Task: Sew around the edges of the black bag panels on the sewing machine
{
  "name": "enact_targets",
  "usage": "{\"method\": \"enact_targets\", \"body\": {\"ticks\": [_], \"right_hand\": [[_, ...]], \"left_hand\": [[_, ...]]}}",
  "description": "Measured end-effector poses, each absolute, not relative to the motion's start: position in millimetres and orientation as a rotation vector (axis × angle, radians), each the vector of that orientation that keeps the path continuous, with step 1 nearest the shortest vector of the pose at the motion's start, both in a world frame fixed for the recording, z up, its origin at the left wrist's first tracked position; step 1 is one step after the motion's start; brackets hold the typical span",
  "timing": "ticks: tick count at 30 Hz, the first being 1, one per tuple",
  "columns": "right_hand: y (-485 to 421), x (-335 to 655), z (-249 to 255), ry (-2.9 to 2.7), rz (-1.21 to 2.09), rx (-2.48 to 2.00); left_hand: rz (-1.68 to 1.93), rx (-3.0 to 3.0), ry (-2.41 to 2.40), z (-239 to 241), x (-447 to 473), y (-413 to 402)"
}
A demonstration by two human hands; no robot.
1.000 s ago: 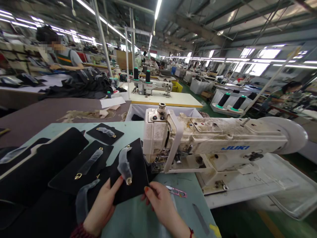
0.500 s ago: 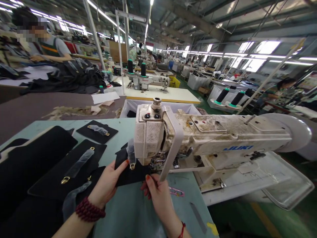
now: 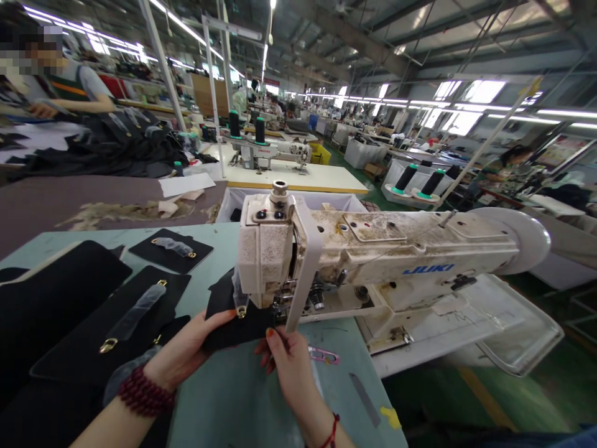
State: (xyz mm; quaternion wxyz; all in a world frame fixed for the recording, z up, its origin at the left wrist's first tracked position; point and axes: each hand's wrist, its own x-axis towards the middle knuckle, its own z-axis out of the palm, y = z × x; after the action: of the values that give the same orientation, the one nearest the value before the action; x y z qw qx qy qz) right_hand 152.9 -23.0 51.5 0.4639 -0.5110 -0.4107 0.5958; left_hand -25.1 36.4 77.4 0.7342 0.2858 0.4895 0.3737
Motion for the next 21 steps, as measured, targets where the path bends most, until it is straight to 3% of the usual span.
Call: {"method": "enact_targets", "body": {"ticks": [4,21], "right_hand": [[-24,153,52,-0.997,1.485,-1.229],[-13,139,58,-0.842,1.356,-1.359]], "left_hand": [[0.648,0.838,1.062,80,-33,38],[0.642,0.965,1.049,77,-33,56]]}}
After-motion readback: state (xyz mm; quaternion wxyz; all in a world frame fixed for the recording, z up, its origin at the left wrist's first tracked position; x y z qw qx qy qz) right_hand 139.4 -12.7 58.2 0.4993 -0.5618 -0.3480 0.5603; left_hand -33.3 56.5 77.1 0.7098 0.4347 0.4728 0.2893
